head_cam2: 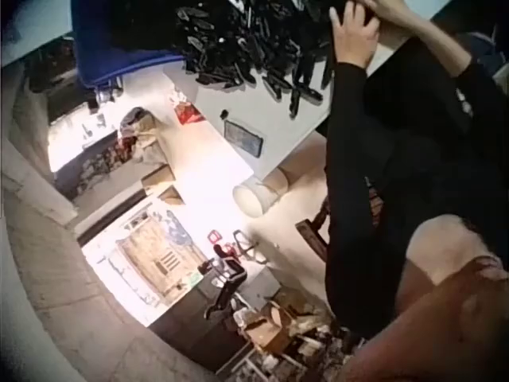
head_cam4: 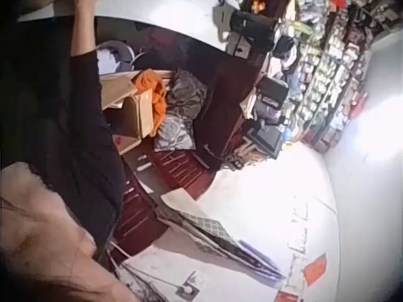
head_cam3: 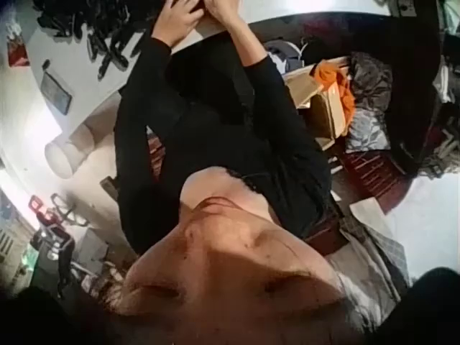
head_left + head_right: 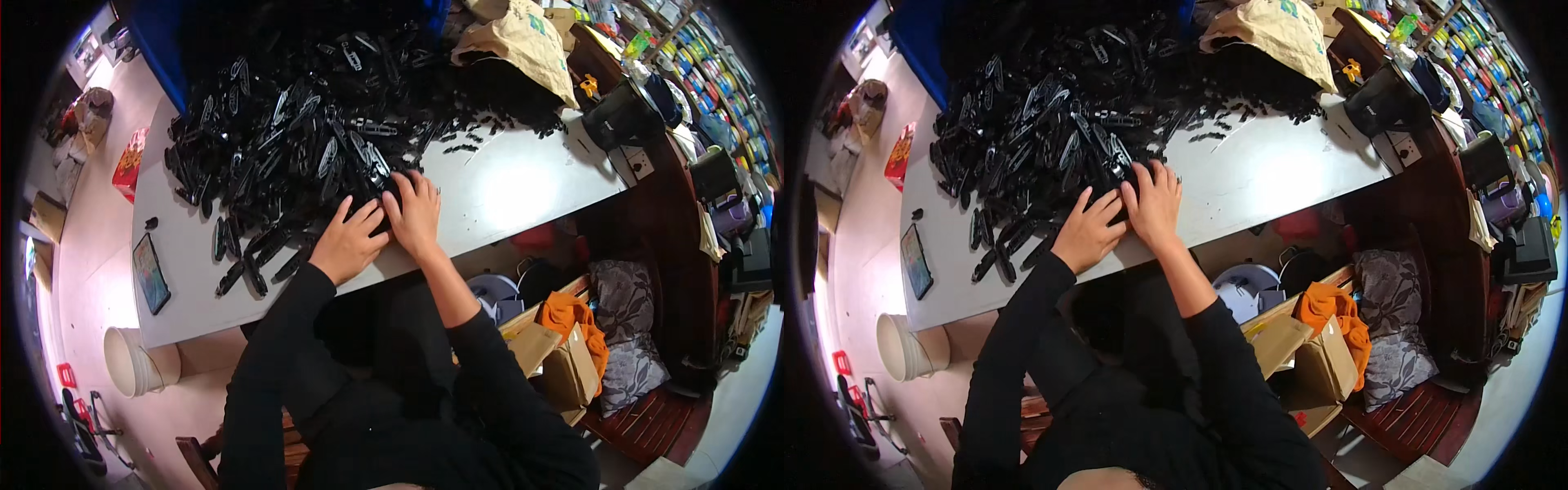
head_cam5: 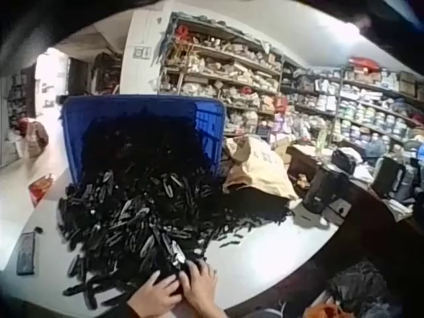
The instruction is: Manually assembling small black plastic components by attaching metal pieces.
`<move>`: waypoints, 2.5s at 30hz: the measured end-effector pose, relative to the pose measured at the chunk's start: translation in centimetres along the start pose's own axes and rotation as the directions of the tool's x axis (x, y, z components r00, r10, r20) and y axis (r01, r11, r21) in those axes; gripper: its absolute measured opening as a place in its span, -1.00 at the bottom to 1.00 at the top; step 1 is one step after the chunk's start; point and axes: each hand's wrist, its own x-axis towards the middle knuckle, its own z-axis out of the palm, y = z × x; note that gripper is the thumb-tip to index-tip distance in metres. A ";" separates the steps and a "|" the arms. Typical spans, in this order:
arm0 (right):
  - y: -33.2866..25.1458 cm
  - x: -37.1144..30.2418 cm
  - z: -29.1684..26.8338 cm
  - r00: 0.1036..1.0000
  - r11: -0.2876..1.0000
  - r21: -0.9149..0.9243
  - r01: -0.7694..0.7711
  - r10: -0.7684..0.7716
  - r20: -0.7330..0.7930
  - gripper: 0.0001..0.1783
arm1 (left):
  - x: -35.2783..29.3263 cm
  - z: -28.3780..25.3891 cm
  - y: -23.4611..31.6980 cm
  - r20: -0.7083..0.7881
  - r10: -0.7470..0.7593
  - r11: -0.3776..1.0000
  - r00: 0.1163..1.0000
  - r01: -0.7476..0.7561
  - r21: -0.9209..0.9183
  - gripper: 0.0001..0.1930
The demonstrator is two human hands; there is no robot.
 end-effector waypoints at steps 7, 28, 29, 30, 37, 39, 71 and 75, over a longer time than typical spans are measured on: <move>1.3 2.3 -3.8 0.935 0.672 0.660 -0.336 0.157 0.317 -0.57 | -2.2 -3.4 0.0 -0.281 -0.215 0.972 0.935 0.177 -0.156 -0.60; 1.1 -4.0 -5.7 0.995 0.966 0.238 -0.103 0.101 0.020 -0.94 | -10.6 -3.8 1.9 -0.210 -0.714 0.693 0.668 0.716 -0.081 -0.64; 1.3 -3.9 -5.8 0.976 0.941 0.270 -0.206 0.217 -0.009 -0.92 | -10.6 -3.8 1.9 -0.209 -0.713 0.695 0.670 0.713 -0.086 -0.64; 1.2 -3.8 -5.9 0.943 0.902 0.306 -0.305 0.331 -0.034 -0.87 | -10.6 -3.8 2.0 -0.238 -0.711 0.699 0.662 0.702 -0.136 -0.67; -0.5 -3.0 -4.9 0.946 0.915 -0.293 -0.276 0.313 0.086 -0.63 | -10.8 -5.2 4.2 -0.177 -0.897 0.398 0.405 0.567 -0.722 -0.79; -0.5 -3.1 -5.2 0.941 0.927 -0.246 -0.284 0.318 0.113 -0.74 | -11.0 -5.4 5.1 0.010 -0.914 0.160 0.405 0.383 -0.910 -0.79; -12.0 -8.6 -5.9 0.652 0.430 0.573 -0.697 0.048 0.756 -0.76 | -11.4 -7.4 8.4 0.291 -0.643 -0.147 0.708 0.259 -0.955 -0.44; -11.9 -10.1 -5.4 0.630 0.148 0.622 -0.769 0.011 0.776 -0.80 | -11.9 -6.8 9.4 0.325 -0.639 -0.207 0.698 0.250 -0.946 -0.44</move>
